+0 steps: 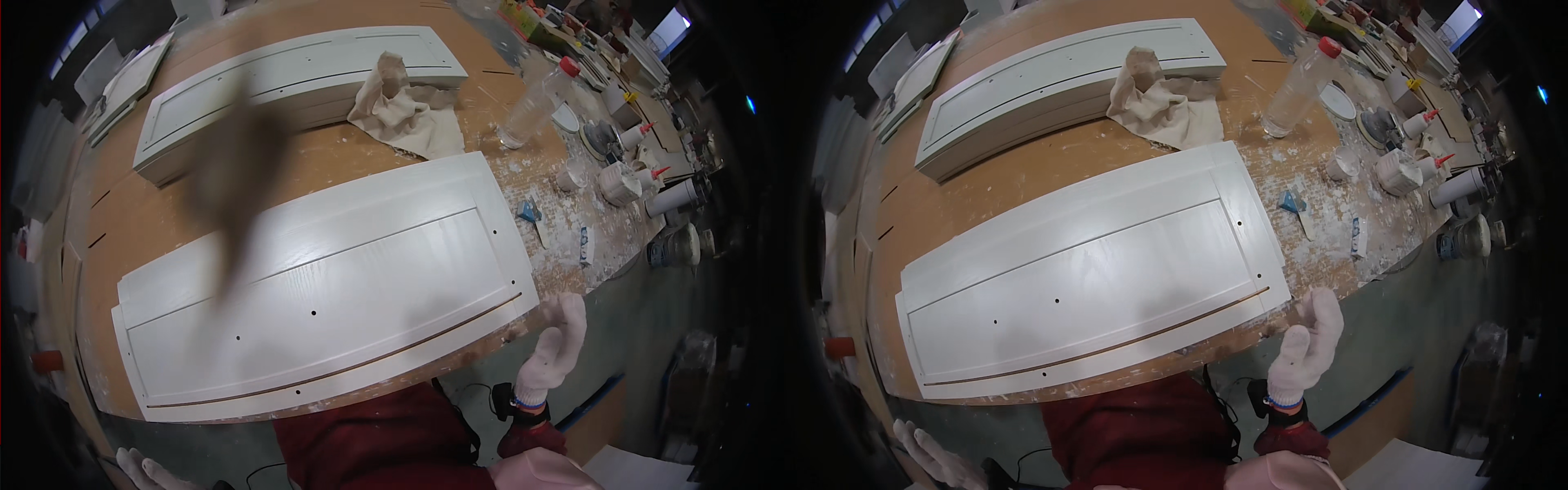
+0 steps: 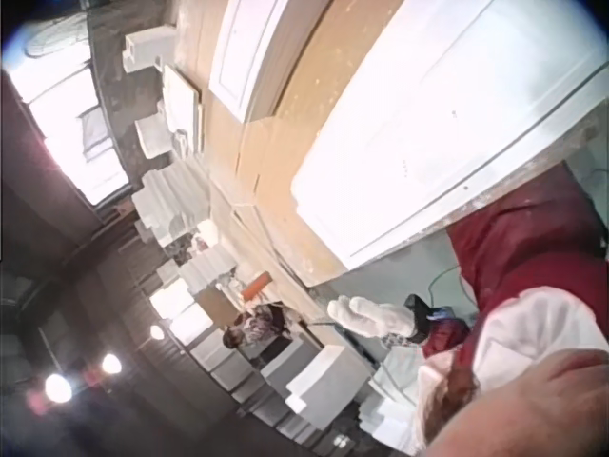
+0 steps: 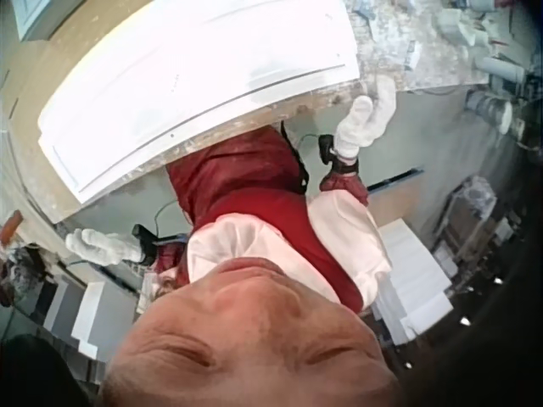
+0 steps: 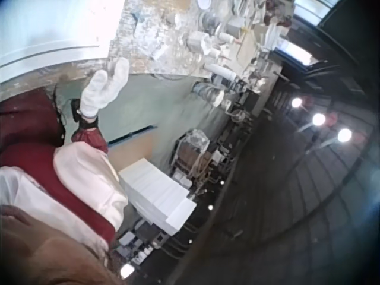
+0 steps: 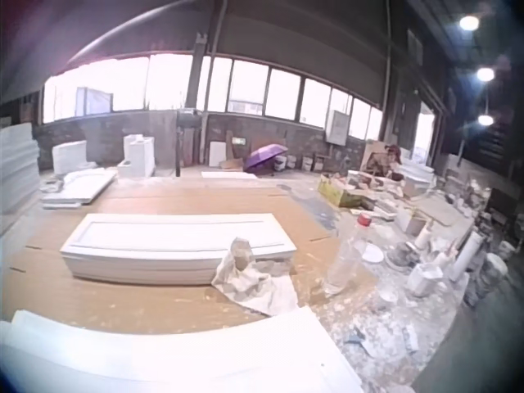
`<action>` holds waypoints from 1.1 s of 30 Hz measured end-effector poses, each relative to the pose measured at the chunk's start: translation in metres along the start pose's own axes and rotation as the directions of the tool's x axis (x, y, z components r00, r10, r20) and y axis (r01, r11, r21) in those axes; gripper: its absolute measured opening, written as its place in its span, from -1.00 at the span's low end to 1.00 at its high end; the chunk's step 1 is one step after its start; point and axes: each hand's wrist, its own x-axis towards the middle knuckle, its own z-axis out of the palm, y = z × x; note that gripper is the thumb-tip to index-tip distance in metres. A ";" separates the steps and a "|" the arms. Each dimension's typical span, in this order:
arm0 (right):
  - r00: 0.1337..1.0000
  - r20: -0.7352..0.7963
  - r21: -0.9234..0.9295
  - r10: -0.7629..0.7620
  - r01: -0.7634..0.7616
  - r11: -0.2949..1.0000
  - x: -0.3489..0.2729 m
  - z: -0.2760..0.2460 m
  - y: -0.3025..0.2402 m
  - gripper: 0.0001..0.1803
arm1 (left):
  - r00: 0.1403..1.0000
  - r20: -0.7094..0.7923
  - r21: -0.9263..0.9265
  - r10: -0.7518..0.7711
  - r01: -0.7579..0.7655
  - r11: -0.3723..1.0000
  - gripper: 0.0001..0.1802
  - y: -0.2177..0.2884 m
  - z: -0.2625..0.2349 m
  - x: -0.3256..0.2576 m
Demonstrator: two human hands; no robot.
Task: Cleaning and touching up white wooden furniture panels using a cloth, scraper, and touch-up tool.
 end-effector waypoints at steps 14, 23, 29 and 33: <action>-0.073 0.835 0.326 -0.545 -0.733 0.597 -0.086 0.100 -0.144 -0.34 | 0.706 0.691 -0.715 -0.152 0.699 -0.007 -0.65 0.133 0.057 -0.053; -0.089 0.817 0.424 -0.569 -0.577 0.698 -0.102 0.099 -0.246 -0.16 | 0.675 0.519 -0.853 -0.524 0.373 -0.365 -0.78 0.096 0.020 -0.015; -0.248 0.291 0.488 -0.924 -0.792 0.366 -0.095 0.060 -0.187 -0.60 | 0.676 0.098 -0.912 -0.730 -0.233 -0.338 -0.74 0.091 -0.047 0.021; 0.199 0.313 0.066 -0.929 -0.980 -0.188 -0.076 0.020 -0.237 -0.23 | 0.956 0.093 -0.834 -0.279 -0.078 -0.546 -0.76 0.068 -0.053 -0.008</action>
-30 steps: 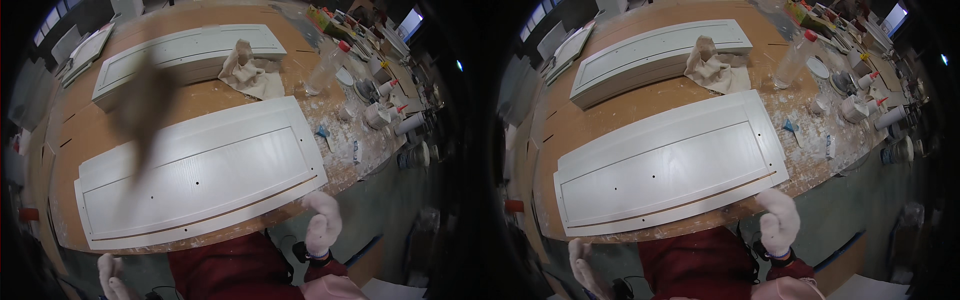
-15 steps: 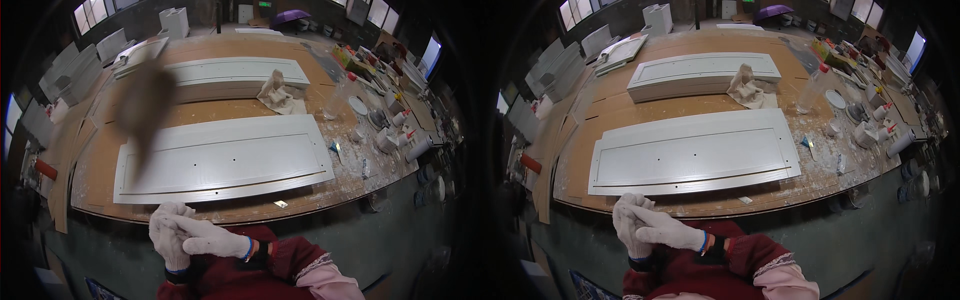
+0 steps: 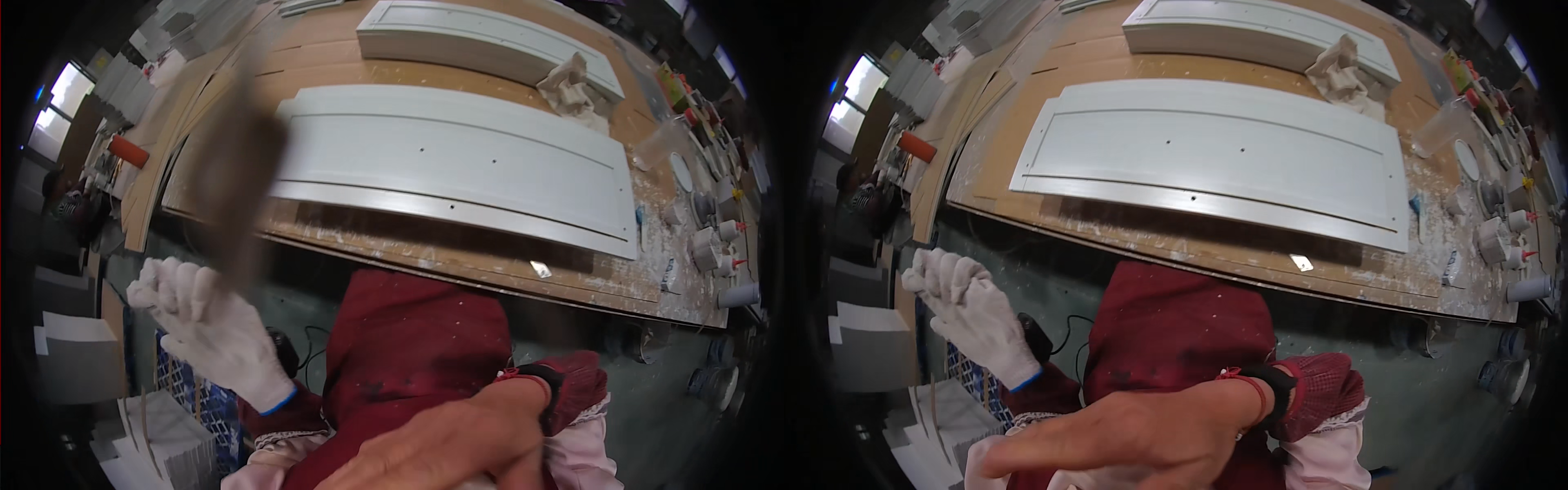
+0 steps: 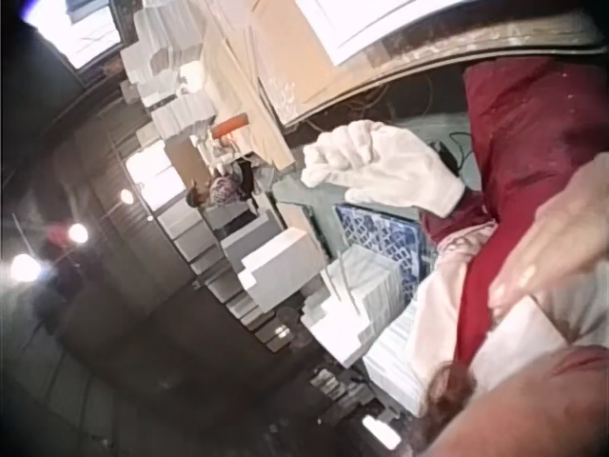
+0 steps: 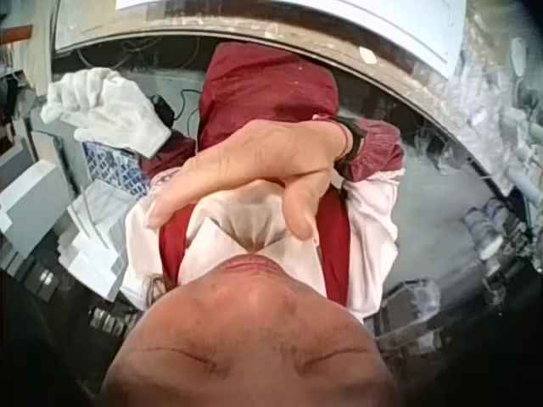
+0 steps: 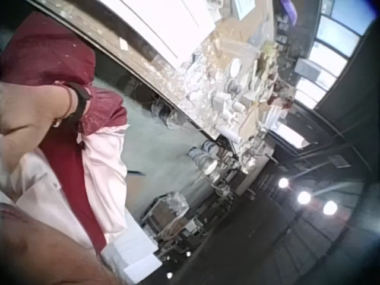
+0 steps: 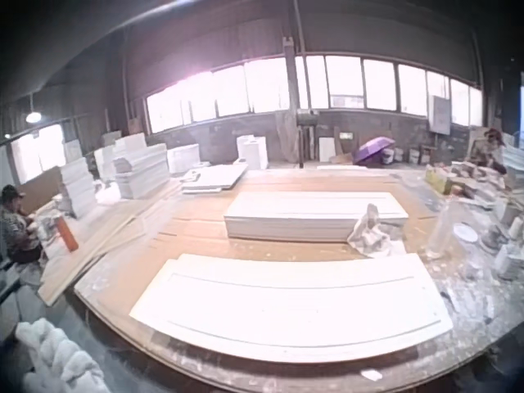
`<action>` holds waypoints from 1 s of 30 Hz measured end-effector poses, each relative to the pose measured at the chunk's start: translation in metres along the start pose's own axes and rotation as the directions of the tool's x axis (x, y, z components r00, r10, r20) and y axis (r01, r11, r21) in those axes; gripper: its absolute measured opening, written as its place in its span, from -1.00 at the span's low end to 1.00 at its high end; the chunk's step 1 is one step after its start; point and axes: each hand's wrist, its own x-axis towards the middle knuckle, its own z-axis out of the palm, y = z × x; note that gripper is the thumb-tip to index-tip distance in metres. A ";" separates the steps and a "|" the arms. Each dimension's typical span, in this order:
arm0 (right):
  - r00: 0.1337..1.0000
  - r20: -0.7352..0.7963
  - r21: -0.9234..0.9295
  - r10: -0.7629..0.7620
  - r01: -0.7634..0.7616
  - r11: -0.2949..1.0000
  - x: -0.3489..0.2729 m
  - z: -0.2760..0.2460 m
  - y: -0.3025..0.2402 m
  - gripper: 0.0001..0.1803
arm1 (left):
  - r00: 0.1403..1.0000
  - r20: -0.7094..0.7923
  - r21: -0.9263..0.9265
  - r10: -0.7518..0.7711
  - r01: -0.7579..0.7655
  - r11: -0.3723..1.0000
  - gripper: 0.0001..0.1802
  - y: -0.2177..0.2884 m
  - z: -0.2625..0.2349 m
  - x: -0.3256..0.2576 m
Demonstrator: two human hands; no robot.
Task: Cleaning and touching up white wooden furniture panels using a cloth, scraper, and touch-up tool.
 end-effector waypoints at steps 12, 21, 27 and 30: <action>0.979 -0.138 0.165 0.150 -0.126 0.978 0.013 0.021 -0.017 -0.29 | 0.982 -0.187 0.305 0.020 0.039 0.951 -0.61 -0.031 -0.012 -0.042; 0.967 -0.092 0.078 0.239 -0.232 0.970 0.013 0.009 -0.024 -0.32 | 0.916 -0.400 0.383 0.036 0.131 0.915 -0.61 -0.032 -0.021 -0.049; 0.956 -0.057 -0.009 0.288 -0.289 0.957 0.019 0.002 -0.030 -0.34 | 0.940 -0.341 0.450 -0.015 0.177 0.875 -0.29 -0.034 -0.035 -0.048; 0.948 -0.043 -0.067 0.314 -0.317 0.946 0.022 -0.003 -0.034 -0.35 | 0.936 -0.351 0.491 0.028 0.159 0.856 -0.23 -0.038 -0.037 -0.051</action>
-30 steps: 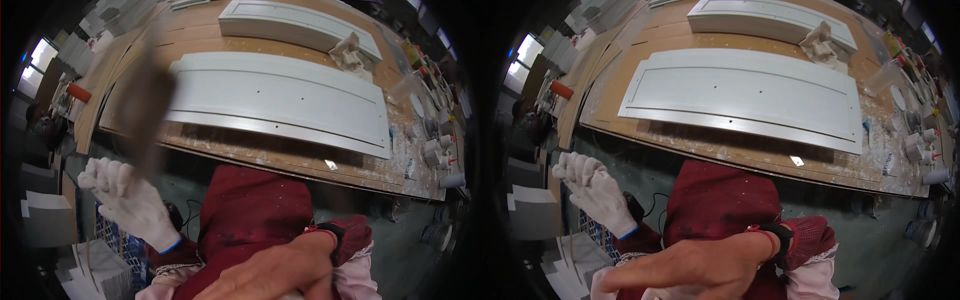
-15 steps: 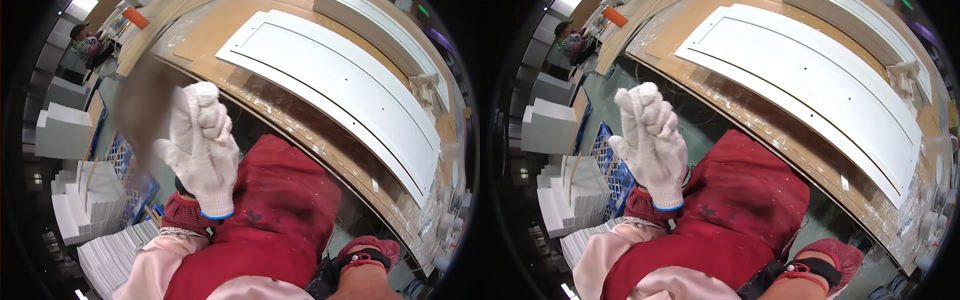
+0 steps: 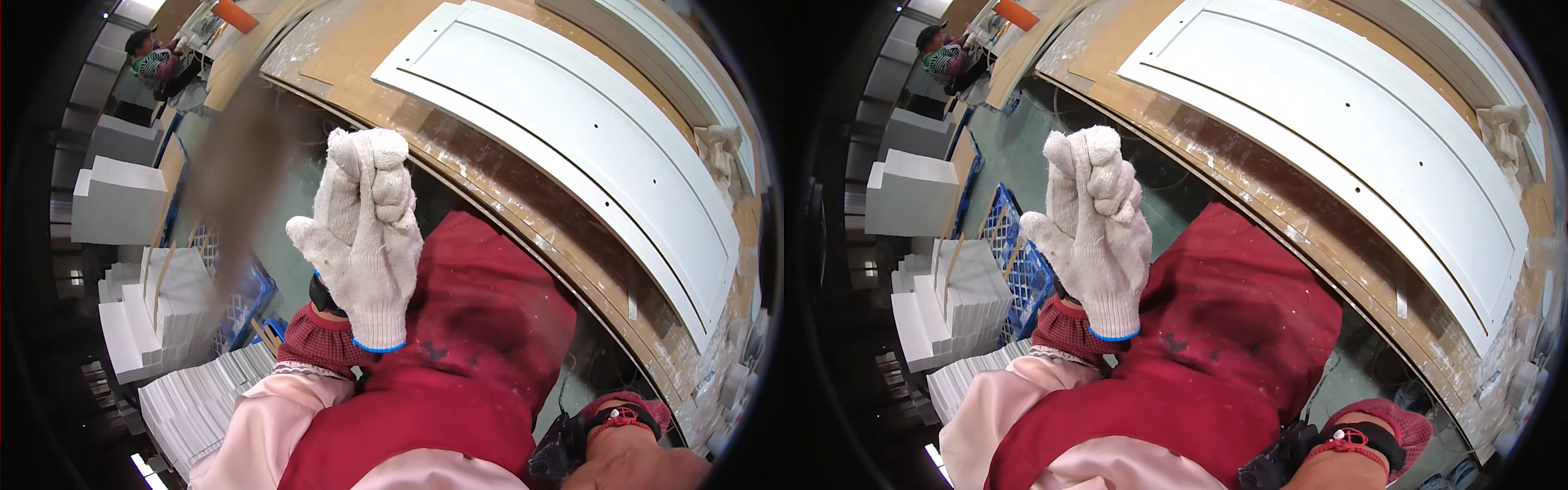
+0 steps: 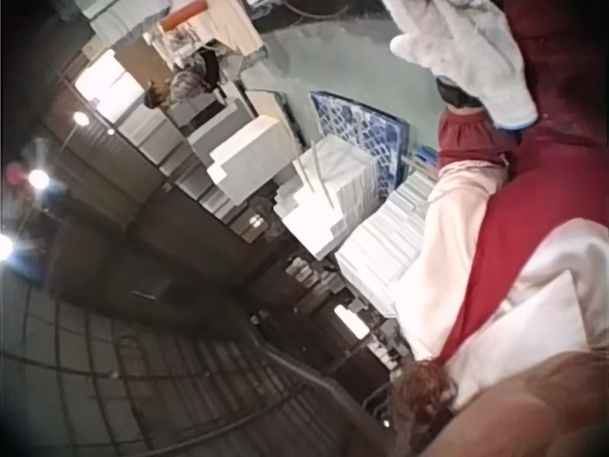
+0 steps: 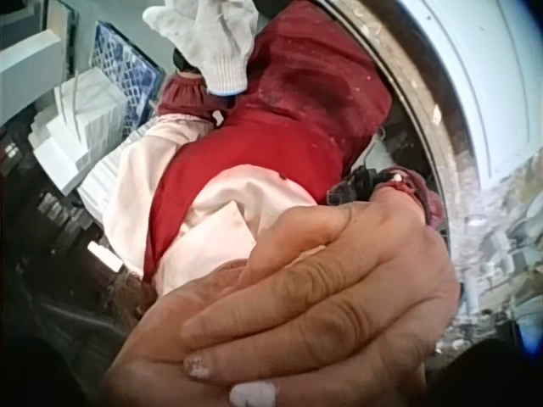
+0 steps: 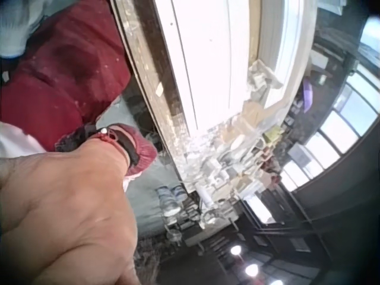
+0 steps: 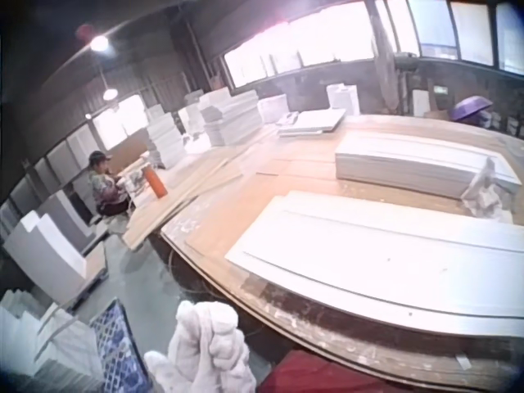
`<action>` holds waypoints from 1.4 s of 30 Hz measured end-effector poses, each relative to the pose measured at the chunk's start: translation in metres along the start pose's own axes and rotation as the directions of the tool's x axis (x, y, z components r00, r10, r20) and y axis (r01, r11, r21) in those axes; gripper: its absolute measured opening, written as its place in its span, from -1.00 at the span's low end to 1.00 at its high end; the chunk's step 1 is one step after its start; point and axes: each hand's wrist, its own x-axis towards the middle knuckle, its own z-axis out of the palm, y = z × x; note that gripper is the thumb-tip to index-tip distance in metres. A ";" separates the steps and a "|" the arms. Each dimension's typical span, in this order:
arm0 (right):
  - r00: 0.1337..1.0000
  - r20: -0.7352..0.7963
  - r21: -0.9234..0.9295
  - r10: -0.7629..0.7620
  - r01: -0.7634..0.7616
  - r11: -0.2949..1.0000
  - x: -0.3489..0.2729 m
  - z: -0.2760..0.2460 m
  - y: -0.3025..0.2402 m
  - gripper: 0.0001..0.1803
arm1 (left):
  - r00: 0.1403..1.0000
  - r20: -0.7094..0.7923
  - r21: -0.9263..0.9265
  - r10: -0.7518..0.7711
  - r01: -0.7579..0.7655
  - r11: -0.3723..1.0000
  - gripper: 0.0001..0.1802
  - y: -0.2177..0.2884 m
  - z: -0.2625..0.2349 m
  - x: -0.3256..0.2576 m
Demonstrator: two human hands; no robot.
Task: Cleaning and touching up white wooden furniture panels using a cloth, scraper, and touch-up tool.
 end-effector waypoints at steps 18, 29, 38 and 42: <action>0.985 0.122 -0.780 0.122 0.019 0.625 0.045 0.024 0.031 -0.40 | 1.000 -0.007 -0.009 -0.016 0.016 1.000 -0.44 0.008 -0.007 -0.020; 0.980 -0.048 -0.780 0.191 -0.156 0.606 -0.011 0.012 -0.024 -0.43 | 0.994 0.104 0.011 -0.018 0.017 1.000 -0.55 0.001 0.001 -0.015; 0.965 -0.144 -0.792 0.221 -0.246 0.558 -0.032 0.009 -0.038 -0.46 | 0.990 0.121 -0.025 -0.072 0.075 0.997 -0.61 0.008 0.004 -0.014; 0.960 -0.168 -0.789 0.222 -0.266 0.553 -0.036 0.005 -0.041 -0.47 | 0.913 -0.406 -0.044 -0.040 0.025 0.999 -0.60 0.004 0.007 -0.016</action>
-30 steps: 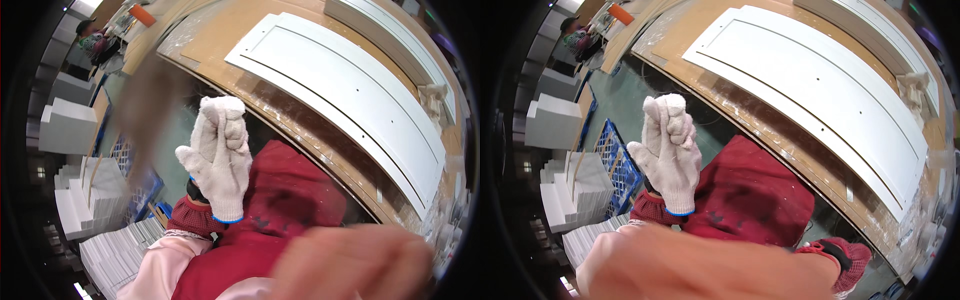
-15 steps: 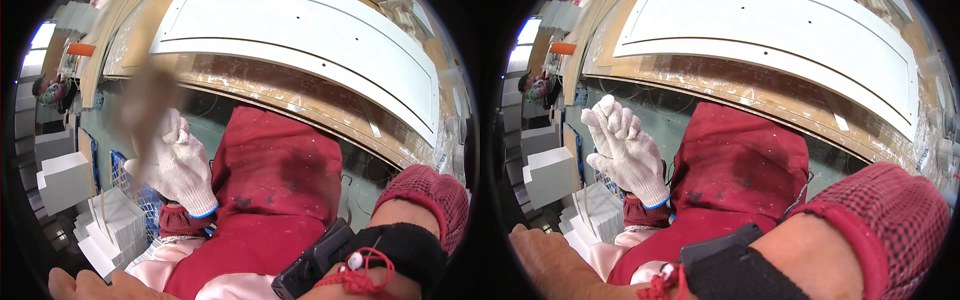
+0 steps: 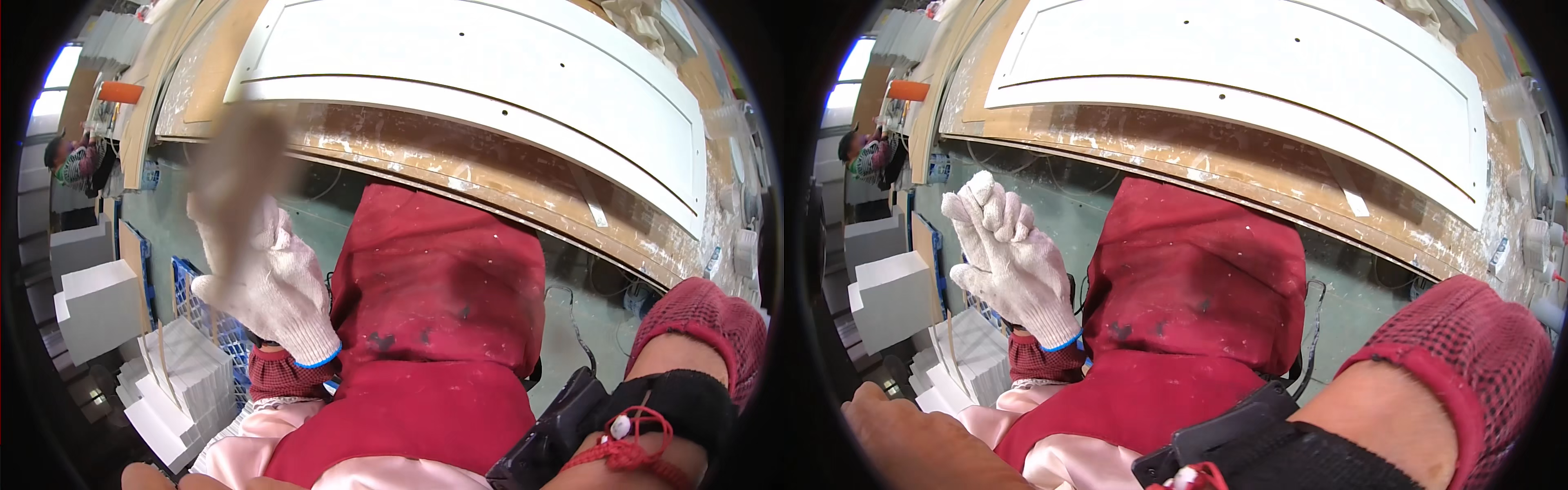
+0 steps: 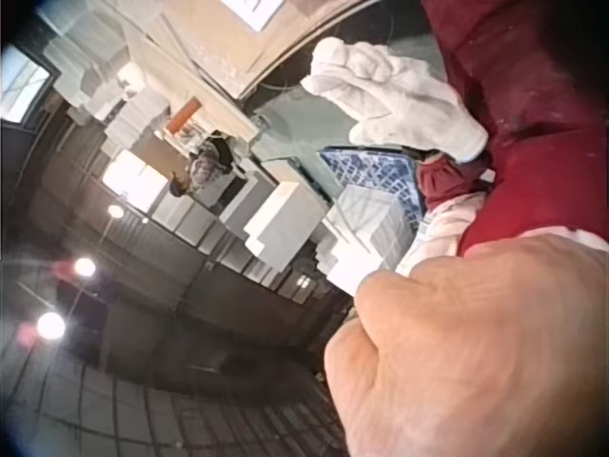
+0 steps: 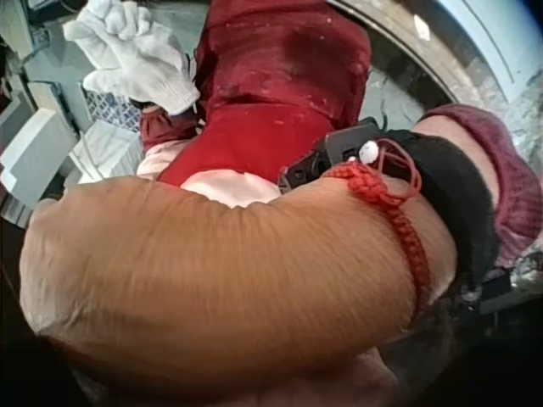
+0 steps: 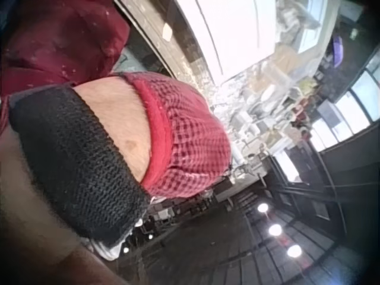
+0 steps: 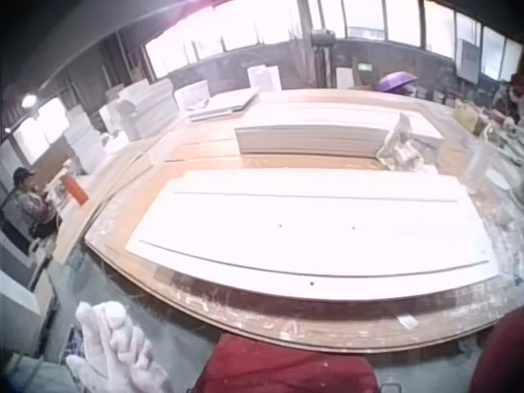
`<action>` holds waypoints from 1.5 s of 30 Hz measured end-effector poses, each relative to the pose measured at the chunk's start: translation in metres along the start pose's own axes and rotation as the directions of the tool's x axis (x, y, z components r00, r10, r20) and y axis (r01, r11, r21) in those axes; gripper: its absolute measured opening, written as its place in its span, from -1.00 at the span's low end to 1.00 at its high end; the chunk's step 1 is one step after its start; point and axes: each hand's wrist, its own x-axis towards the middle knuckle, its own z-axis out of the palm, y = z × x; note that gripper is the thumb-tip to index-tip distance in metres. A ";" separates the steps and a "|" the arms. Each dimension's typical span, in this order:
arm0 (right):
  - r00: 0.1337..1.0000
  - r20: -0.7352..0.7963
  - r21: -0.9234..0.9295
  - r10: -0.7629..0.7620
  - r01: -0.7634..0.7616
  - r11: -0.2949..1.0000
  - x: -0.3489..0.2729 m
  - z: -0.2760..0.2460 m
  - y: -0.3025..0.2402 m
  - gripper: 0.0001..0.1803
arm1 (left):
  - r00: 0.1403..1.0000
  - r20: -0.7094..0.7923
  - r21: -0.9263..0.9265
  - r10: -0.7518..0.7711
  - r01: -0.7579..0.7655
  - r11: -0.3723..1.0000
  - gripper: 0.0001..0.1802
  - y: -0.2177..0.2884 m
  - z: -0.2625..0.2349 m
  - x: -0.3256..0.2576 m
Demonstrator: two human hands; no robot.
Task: Cleaning and touching up white wooden furniture panels using a cloth, scraper, and touch-up tool.
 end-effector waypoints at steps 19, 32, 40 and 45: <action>0.999 0.051 -0.049 -0.017 0.020 0.999 0.004 -0.010 -0.006 -0.52 | 0.899 0.424 0.153 -0.109 0.048 0.987 -0.61 0.002 -0.013 0.014; 0.995 0.101 -0.069 0.014 -0.007 0.998 0.012 -0.020 -0.015 -0.56 | 0.942 0.326 0.269 -0.077 -0.014 0.963 -0.63 -0.001 -0.001 0.008; 0.991 0.130 -0.052 0.035 -0.029 0.998 0.011 -0.025 -0.026 -0.58 | 0.939 0.338 0.184 -0.071 0.008 0.983 -0.56 -0.002 -0.012 0.014; 0.990 0.136 -0.047 0.045 -0.039 0.998 0.014 -0.027 -0.029 -0.59 | 0.942 0.301 0.116 -0.148 0.118 0.986 -0.57 0.001 -0.015 0.018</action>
